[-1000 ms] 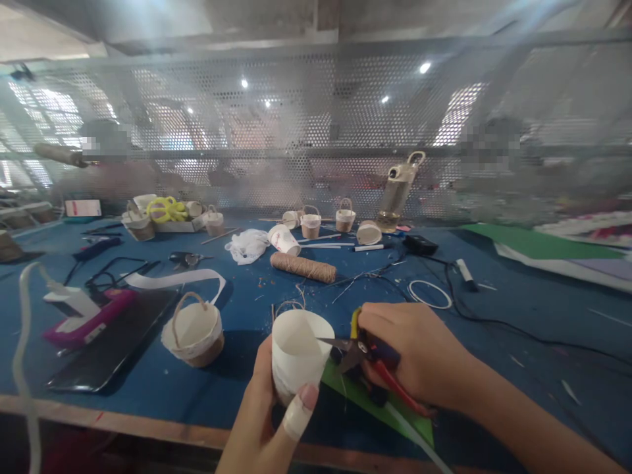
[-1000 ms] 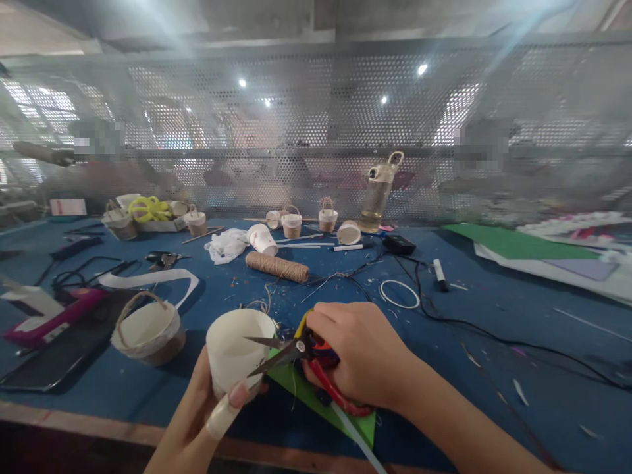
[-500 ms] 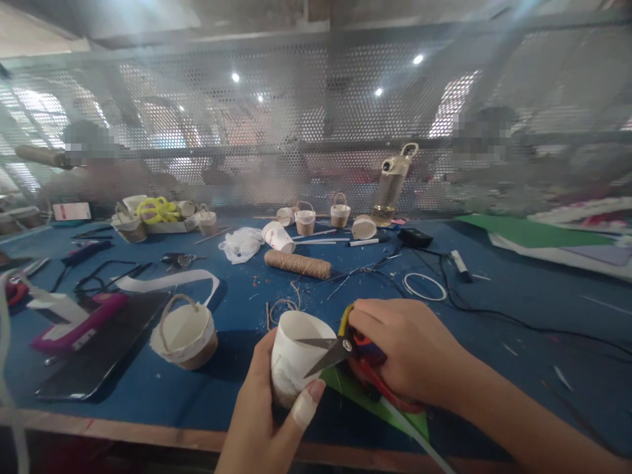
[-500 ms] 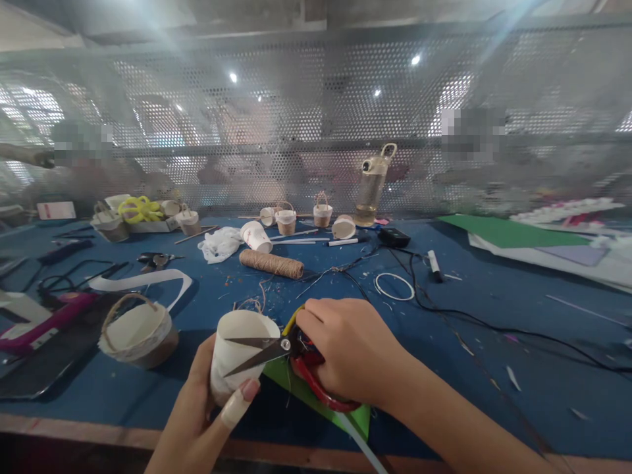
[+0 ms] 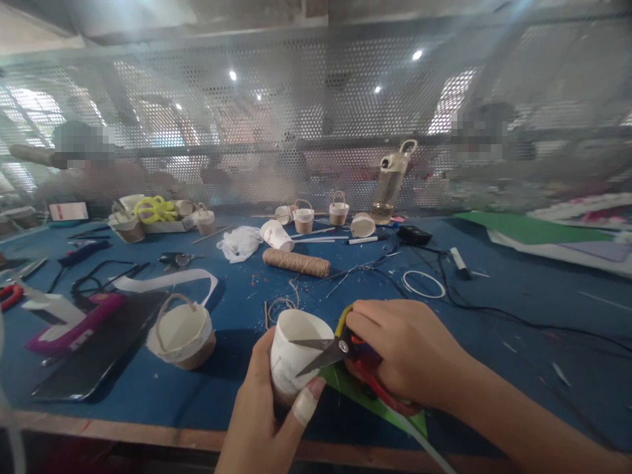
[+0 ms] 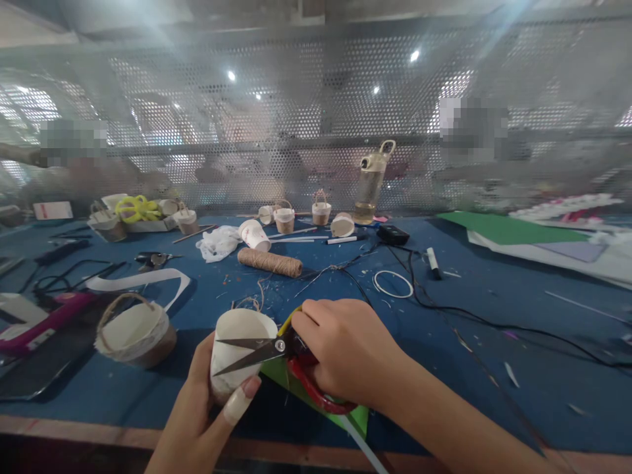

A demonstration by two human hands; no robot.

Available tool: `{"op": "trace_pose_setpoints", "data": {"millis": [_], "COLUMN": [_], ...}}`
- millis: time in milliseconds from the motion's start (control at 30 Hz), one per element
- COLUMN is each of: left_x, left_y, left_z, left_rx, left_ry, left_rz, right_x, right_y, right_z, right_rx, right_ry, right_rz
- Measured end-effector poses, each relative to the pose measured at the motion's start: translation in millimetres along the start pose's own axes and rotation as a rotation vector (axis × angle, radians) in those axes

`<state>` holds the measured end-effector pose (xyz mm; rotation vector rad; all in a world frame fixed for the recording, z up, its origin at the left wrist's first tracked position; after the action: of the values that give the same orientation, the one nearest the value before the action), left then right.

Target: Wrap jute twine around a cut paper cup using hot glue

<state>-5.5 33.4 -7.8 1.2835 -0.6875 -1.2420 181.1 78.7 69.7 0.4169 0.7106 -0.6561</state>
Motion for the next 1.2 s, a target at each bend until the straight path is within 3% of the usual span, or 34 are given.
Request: {"op": "trace_pose_setpoints", "data": {"millis": [467,733,900,1200], "left_x": [1.2,-0.6,-2.2,-3.4], "left_y": [-1.8,-2.7,-3.6,0.9], "left_z": [-0.7,0.0,1.1,-0.6], "left_rx": [0.003,0.07,0.076,0.063], "left_ry": [0.028,0.054,0.063,0.042], "left_rz": [0.019,0.023,0.046,0.011], "right_x": [6.2,5.9,3.2,2.4], "right_y": [-1.9,4.9,3.3,3.1], "right_z": [-0.6,-2.0,-3.5,-3.1], "right_rx": [-0.019,-0.128,-0.125,-0.082], "right_ry": [0.047,-0.045,-0.095,-0.062], "right_rz": [-0.039,-0.158,-0.142,-0.102]}}
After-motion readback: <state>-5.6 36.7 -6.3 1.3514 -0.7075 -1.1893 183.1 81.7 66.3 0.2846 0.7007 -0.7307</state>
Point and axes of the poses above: each hand's wrist, its own x-axis away from the middle knuckle, its own z-axis out of the back of the hand, y = z × x, the point moved 5 cm from there along -x, towards the middle knuckle, and after that the axes turned 13 degrees about y, right-handed, at the moved point
